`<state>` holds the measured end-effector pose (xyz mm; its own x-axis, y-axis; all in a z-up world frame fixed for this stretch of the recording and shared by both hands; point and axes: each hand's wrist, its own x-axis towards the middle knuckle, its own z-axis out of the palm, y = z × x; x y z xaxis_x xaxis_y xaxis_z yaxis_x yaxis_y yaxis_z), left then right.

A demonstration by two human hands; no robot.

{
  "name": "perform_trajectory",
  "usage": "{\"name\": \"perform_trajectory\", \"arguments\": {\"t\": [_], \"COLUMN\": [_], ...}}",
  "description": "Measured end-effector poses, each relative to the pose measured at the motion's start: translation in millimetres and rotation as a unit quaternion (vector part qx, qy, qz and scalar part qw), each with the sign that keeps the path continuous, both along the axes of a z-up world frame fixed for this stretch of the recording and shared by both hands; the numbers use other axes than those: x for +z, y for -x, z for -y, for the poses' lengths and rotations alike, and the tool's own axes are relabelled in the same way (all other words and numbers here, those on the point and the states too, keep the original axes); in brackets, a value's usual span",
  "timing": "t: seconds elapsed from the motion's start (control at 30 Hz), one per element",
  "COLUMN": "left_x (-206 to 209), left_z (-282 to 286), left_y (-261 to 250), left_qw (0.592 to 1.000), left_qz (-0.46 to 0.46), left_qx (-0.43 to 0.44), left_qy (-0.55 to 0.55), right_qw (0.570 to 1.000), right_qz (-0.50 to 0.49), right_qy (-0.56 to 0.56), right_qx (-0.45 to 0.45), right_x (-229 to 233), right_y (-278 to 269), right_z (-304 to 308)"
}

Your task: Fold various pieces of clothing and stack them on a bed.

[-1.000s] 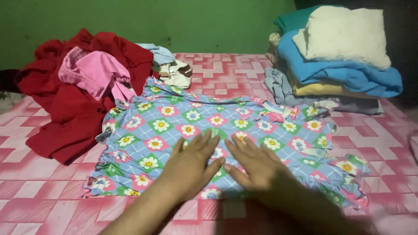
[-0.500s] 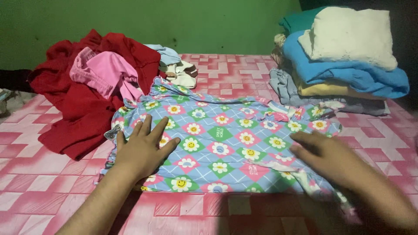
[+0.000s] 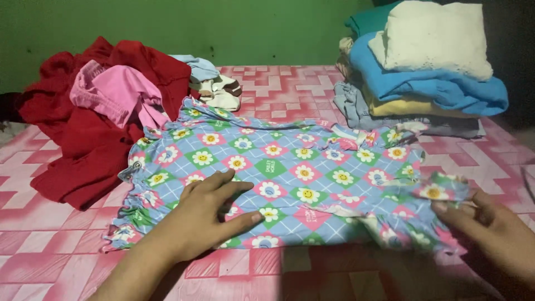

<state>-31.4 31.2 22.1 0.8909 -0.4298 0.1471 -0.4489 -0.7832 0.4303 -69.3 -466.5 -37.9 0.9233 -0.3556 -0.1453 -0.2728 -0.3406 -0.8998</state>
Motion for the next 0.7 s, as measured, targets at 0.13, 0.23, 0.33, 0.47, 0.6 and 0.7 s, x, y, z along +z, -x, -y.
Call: {"name": "perform_trajectory", "arguments": {"t": [0.13, 0.23, 0.33, 0.47, 0.6, 0.7], "left_x": [0, -2, -6, -10, -9, 1], "left_z": [0, 0, 0, -1, -1, 2], "left_y": [2, 4, 3, 7, 13, 22], "left_qw": [1.0, 1.0, 0.999, 0.999, 0.996, 0.996], "left_qz": [0.006, 0.013, 0.036, 0.045, 0.086, 0.092], "left_qx": [0.008, 0.006, -0.004, 0.002, -0.019, -0.022], "left_qy": [0.015, 0.012, 0.007, 0.013, 0.018, 0.005], "right_qw": [0.994, 0.995, 0.992, 0.996, 0.998, 0.995], "right_qz": [0.068, 0.072, 0.052, 0.021, 0.008, -0.069], "right_qy": [-0.076, 0.028, 0.096, -0.026, -0.05, 0.047], "right_qx": [-0.046, -0.057, -0.062, -0.079, -0.041, -0.056], "right_x": [0, -4, -1, -13, -54, -39], "right_y": [-2, -1, 9, 25, 31, 36], "right_z": [-3, 8, 16, 40, 106, 83]}}
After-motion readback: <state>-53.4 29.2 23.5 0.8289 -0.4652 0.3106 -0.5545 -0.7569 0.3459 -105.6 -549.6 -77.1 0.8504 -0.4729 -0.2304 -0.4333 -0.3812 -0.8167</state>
